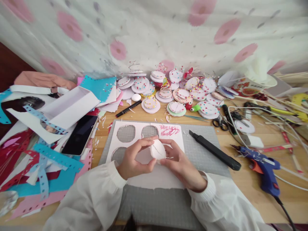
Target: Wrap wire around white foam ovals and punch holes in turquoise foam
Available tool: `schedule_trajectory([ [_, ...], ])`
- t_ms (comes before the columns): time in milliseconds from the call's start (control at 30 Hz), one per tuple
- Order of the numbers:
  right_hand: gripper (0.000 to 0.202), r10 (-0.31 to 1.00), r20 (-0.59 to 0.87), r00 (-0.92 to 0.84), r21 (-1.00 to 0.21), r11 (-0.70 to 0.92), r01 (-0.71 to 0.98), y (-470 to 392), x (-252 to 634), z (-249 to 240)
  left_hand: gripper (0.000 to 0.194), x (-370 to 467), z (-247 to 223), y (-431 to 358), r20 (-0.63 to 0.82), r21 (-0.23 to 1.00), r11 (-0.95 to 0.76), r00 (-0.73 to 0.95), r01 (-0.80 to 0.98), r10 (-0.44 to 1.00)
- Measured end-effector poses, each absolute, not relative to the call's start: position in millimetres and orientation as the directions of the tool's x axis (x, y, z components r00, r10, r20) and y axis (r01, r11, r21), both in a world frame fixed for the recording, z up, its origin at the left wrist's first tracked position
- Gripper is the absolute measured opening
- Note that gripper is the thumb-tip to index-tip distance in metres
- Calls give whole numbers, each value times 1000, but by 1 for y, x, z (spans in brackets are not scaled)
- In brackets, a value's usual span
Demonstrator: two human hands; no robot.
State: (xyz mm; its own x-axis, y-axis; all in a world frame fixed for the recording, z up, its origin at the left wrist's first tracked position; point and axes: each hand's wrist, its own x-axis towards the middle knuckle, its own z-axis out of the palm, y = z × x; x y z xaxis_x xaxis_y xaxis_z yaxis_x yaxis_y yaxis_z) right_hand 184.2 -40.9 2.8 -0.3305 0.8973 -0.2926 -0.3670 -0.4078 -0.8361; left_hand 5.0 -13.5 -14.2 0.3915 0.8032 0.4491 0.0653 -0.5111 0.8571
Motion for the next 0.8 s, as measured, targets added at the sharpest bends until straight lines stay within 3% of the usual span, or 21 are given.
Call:
schedule_trajectory([
  [133, 34, 940, -212, -268, -908, -291, -301, -39, 186, -2, 51, 6, -11, -15, 393, 896, -442, 376, 48, 839],
  [800, 44, 956, -203, -212, -958, -239, -159, -41, 182, -10, 54, 5, -9, -14, 431, 865, -495, 389, 78, 815],
])
